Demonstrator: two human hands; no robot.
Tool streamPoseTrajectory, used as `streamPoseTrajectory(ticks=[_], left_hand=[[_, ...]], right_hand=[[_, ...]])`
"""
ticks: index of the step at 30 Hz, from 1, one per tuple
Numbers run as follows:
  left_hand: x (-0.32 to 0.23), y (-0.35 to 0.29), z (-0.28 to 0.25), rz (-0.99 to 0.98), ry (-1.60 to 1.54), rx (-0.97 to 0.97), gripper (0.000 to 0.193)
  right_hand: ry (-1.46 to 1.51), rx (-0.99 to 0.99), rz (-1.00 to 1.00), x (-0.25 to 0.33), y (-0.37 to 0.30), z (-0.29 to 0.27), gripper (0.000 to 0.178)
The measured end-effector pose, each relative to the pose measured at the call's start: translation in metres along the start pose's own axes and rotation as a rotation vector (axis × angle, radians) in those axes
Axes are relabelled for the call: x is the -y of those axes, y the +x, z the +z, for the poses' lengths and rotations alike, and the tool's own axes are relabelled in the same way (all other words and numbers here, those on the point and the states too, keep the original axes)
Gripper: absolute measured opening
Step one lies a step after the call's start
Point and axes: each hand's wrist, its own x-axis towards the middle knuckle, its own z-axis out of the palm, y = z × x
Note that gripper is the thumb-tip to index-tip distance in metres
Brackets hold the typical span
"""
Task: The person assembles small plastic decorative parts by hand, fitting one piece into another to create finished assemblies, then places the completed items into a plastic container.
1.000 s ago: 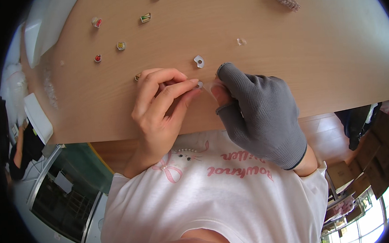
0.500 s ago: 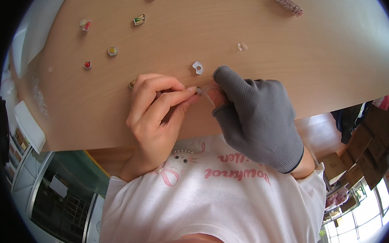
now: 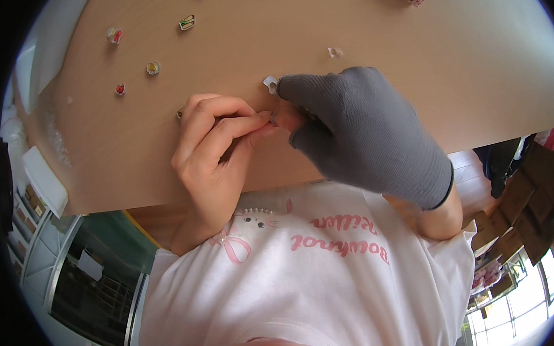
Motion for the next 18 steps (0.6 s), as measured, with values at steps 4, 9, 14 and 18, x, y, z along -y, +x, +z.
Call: streamPoseTrajectory(ticks=[4, 9, 14, 18], left_hand=[[-0.001, -0.003, -0.002, -0.010, 0.000, 0.011, 0.026], [-0.005, -0.003, -0.001, 0.062, -0.001, 0.012, 0.027], [-0.007, -0.003, 0.003, 0.034, 0.011, -0.013, 0.025], [-0.008, -0.004, 0.007, 0.089, 0.081, -0.035, 0.023]], right_hand=[[0.170, 0.059, 0.025, -0.013, -0.012, -0.002, 0.017], [0.023, -0.292, -0.077, 0.001, -0.038, 0.012, 0.025], [-0.212, -0.453, -0.254, -0.004, -0.037, 0.028, 0.037], [0.237, -0.581, 0.011, 0.000, -0.040, 0.040, 0.035]])
